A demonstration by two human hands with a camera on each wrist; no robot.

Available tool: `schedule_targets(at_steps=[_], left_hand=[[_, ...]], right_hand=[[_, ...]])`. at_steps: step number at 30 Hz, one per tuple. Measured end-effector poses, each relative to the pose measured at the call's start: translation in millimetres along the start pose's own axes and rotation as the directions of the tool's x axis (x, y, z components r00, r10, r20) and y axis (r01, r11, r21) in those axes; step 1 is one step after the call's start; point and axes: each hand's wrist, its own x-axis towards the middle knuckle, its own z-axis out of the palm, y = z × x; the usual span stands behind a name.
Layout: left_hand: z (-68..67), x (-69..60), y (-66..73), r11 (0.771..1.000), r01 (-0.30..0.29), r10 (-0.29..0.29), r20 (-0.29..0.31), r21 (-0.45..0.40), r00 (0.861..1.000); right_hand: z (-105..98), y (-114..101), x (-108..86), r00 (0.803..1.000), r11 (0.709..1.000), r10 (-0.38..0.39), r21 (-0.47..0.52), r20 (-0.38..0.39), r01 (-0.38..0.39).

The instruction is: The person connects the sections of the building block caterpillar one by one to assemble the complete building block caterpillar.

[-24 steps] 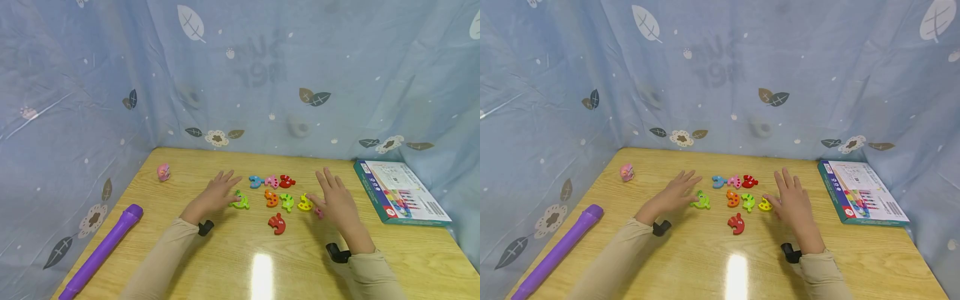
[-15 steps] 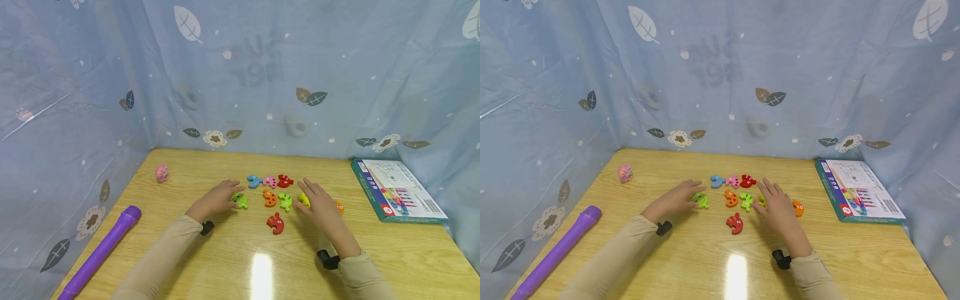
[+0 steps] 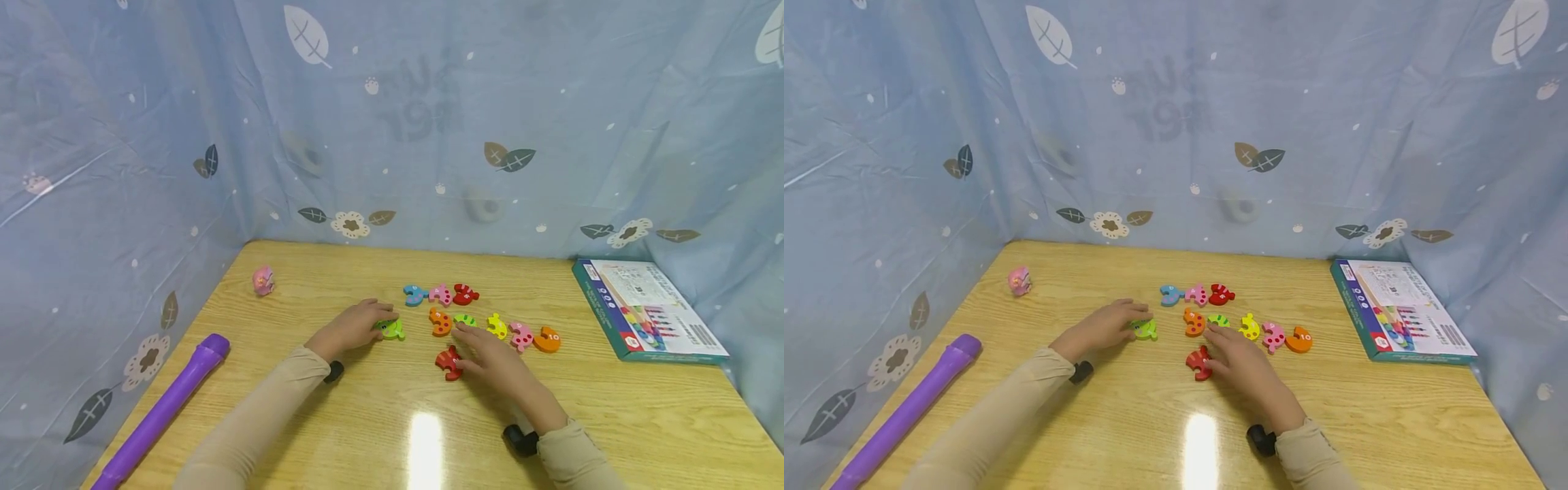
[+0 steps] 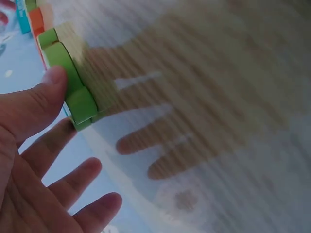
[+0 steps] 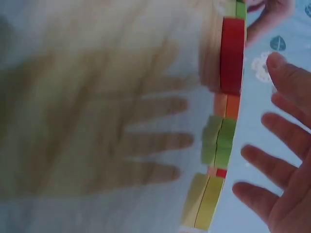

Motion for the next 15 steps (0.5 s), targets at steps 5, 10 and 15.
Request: schedule_targets(at_steps=[5, 10, 15], left_hand=[[0.5, 0.6, -0.2, 1.000, 0.001, -0.001, -0.003, -0.016, 1.000], [0.4, 0.6, 1.0, 0.999, 0.030, -0.030, 0.010, -0.021, 0.999], [0.6, 1.1, 0.6, 0.999, 0.034, -0.034, 0.008, -0.024, 0.999]], right_hand=[[3.6, -4.0, 2.3, 0.989, 0.996, -0.081, -0.030, 0.120, 0.086], [5.2, -5.6, 6.4, 0.971, 0.988, -0.136, -0.044, 0.199, 0.148], [5.4, -7.3, 7.9, 0.964, 0.984, -0.157, -0.049, 0.213, 0.171]])
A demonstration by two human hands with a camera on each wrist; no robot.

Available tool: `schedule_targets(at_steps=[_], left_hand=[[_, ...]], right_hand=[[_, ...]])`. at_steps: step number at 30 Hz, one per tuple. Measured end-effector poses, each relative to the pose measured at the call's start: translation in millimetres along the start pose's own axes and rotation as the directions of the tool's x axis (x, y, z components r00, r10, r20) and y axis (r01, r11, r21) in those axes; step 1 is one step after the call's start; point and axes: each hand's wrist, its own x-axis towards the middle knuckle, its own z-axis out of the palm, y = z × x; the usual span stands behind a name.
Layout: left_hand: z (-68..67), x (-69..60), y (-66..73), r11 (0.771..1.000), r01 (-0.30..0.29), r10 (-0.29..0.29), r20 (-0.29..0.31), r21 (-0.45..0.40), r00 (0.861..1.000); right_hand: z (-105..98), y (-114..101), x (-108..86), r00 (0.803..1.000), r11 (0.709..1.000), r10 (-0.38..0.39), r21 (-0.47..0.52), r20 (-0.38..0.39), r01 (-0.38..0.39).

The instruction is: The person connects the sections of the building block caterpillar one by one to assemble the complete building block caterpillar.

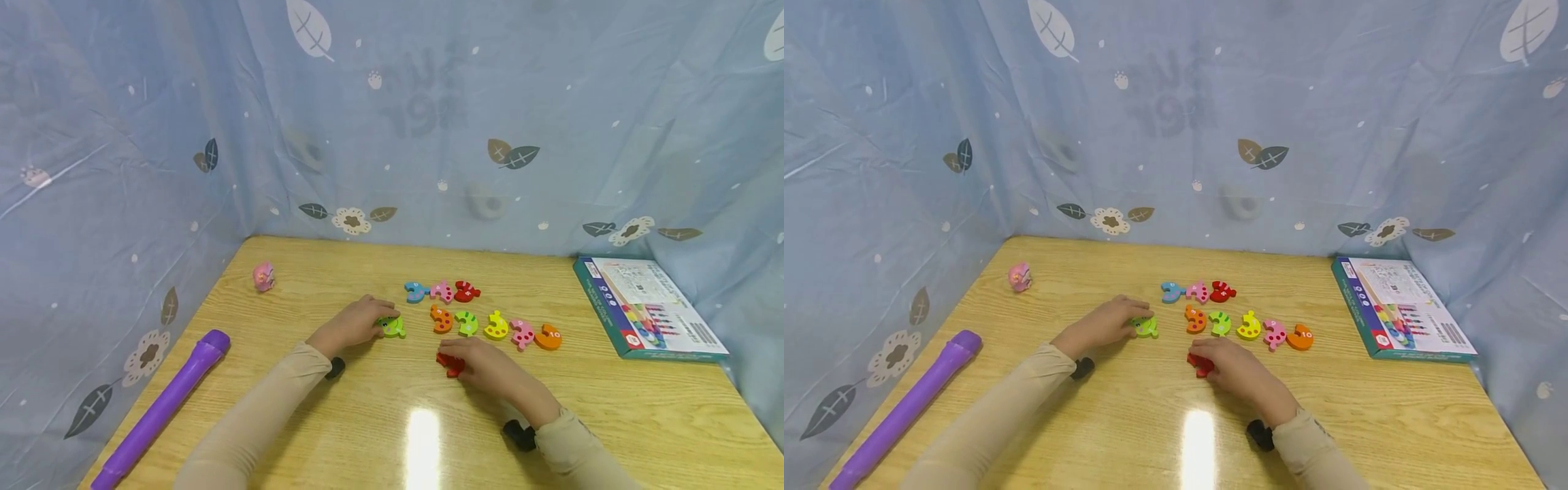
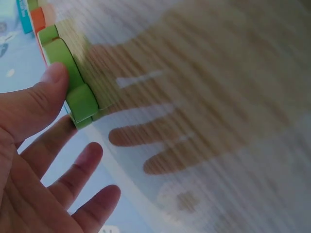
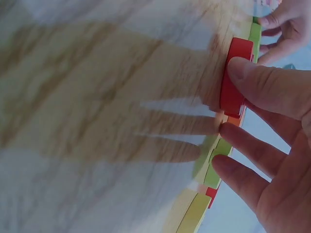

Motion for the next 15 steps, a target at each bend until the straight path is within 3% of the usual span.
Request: schedule_targets(at_steps=[9, 15], left_hand=[[-1.3, 0.3, -1.3, 1.000, -0.013, 0.013, 0.002, -0.020, 1.000], [0.1, 0.4, -2.4, 0.998, -0.030, 0.031, 0.010, -0.051, 0.999]], right_hand=[[1.7, -5.8, 4.4, 1.000, 0.998, -0.021, -0.055, -0.024, 0.019], [2.4, -17.7, 9.7, 0.997, 0.998, 0.053, -0.028, -0.057, -0.055]])
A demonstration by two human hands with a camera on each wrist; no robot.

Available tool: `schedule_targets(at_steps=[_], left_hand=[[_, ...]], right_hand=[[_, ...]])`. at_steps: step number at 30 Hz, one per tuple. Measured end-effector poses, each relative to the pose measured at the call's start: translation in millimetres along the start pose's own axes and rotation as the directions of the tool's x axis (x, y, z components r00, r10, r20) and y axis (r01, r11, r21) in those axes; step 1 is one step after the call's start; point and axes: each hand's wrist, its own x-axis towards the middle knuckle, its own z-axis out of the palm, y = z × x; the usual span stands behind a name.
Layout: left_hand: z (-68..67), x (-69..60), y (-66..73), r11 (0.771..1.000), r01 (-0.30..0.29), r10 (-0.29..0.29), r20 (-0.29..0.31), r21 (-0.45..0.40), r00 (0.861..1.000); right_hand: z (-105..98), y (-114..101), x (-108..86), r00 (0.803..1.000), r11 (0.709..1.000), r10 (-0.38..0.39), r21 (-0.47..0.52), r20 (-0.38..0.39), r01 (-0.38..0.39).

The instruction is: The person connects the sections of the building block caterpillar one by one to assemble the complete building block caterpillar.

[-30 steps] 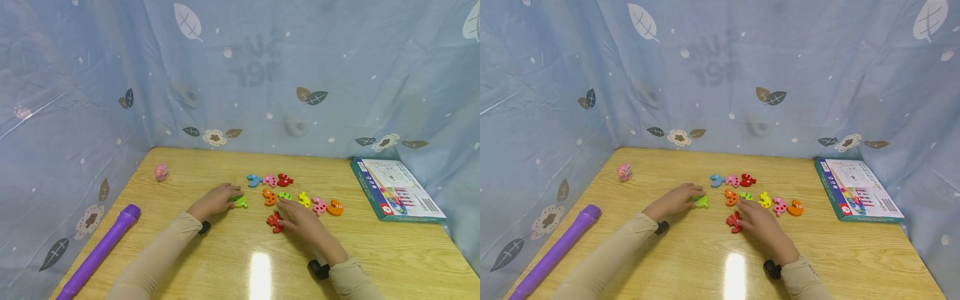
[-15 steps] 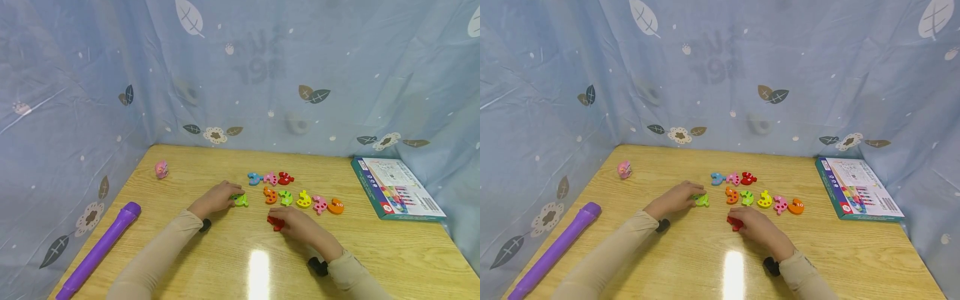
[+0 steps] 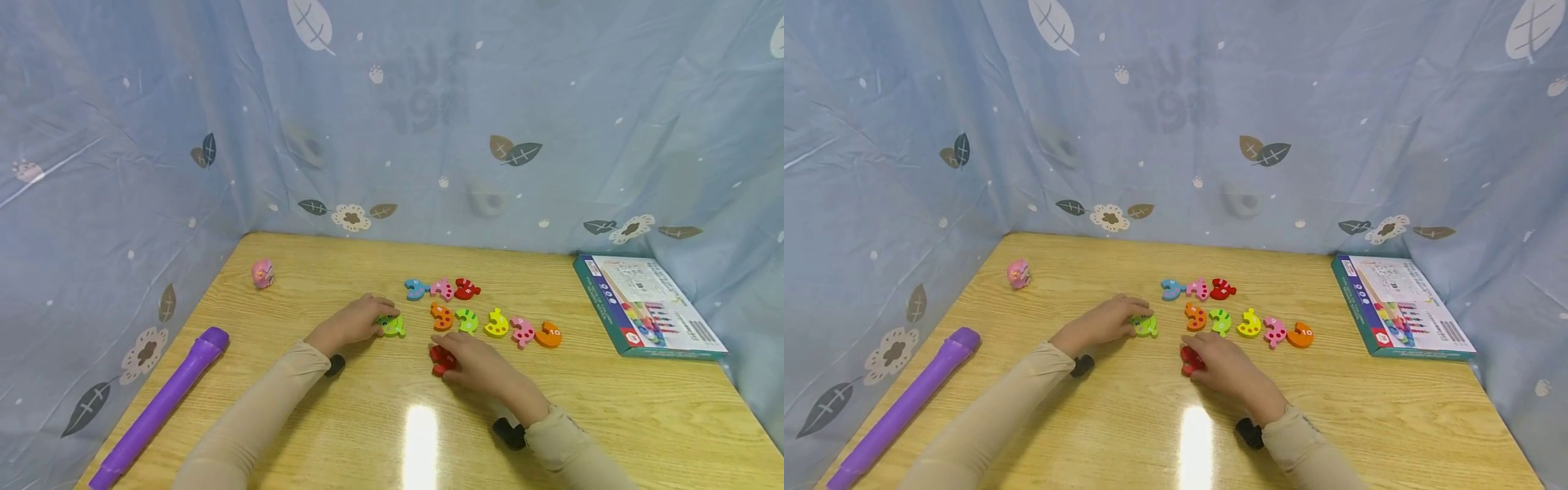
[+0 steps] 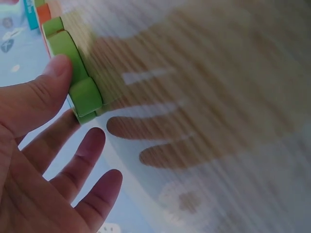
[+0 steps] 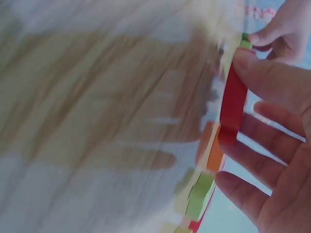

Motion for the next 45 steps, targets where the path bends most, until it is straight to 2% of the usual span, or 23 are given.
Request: schedule_targets(at_steps=[5, 11, 15, 23, 31, 38, 45], left_hand=[[-0.8, -1.5, 0.1, 1.000, -0.012, 0.012, 0.005, -0.016, 1.000], [-1.5, -4.1, 0.8, 1.000, -0.024, 0.024, -0.003, -0.009, 1.000], [-0.5, -5.7, 1.3, 0.999, -0.021, 0.021, -0.001, -0.025, 1.000], [1.4, -8.7, 0.9, 0.998, -0.013, 0.014, 0.015, -0.059, 1.000], [2.6, -10.3, -1.0, 0.998, -0.027, 0.028, 0.013, -0.061, 1.000], [1.6, -10.2, -1.8, 0.997, -0.036, 0.037, 0.011, -0.069, 0.999], [-1.2, -7.3, -2.1, 0.993, -0.045, 0.050, 0.041, -0.106, 0.998]], right_hand=[[2.7, -14.4, 12.1, 0.993, 0.993, 0.110, 0.052, -0.031, -0.108], [6.0, -31.7, 28.8, 0.974, 0.976, 0.210, 0.080, -0.090, -0.203], [10.7, -39.1, 36.8, 0.963, 0.973, 0.231, 0.061, -0.140, -0.224], [20.0, -45.4, 47.9, 0.948, 0.967, 0.257, 0.054, -0.187, -0.251], [25.7, -49.9, 53.6, 0.939, 0.956, 0.294, 0.066, -0.177, -0.287], [27.8, -54.9, 58.3, 0.920, 0.939, 0.345, 0.079, -0.188, -0.336], [28.1, -60.1, 60.6, 0.904, 0.921, 0.388, 0.061, -0.179, -0.384]])
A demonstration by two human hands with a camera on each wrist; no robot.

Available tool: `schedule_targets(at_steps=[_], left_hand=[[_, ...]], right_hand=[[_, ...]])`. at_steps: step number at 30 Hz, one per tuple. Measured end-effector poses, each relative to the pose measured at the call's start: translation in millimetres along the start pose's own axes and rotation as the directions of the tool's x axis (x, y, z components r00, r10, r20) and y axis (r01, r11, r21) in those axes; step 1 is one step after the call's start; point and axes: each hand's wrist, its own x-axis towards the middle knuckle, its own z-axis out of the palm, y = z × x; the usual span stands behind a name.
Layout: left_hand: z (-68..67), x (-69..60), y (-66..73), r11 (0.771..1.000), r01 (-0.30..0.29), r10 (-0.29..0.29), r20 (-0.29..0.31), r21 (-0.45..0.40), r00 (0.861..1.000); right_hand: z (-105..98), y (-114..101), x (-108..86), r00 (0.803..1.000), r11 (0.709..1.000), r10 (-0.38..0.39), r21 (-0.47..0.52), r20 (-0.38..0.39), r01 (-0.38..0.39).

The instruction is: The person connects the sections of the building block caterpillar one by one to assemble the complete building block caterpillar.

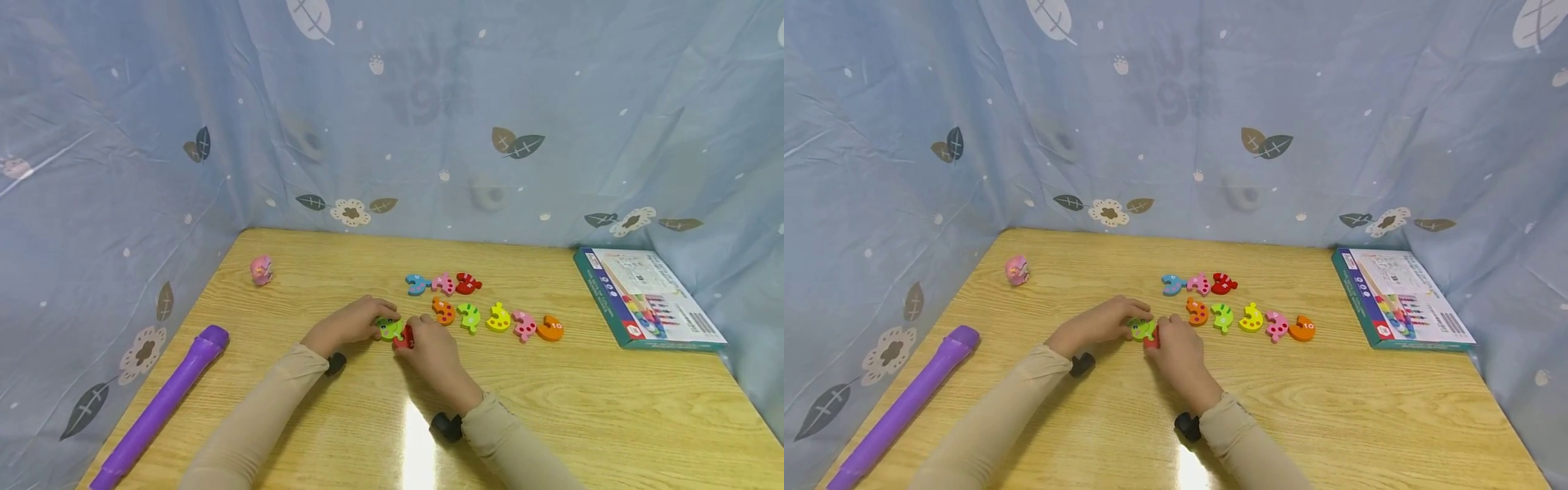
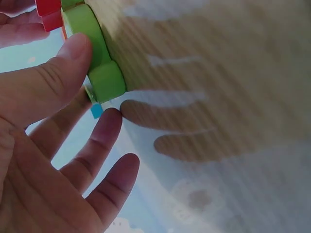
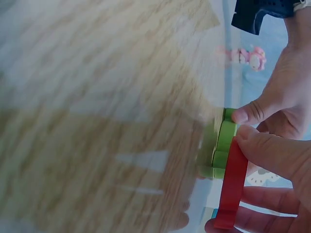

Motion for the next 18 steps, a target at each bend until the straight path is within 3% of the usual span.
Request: schedule_targets(at_steps=[18], left_hand=[[-3.4, 6.2, 1.6, 0.999, -0.040, 0.041, 0.047, -0.007, 0.998]], right_hand=[[7.3, -8.3, -1.5, 0.998, 0.996, 0.069, -0.050, 0.011, -0.068]])
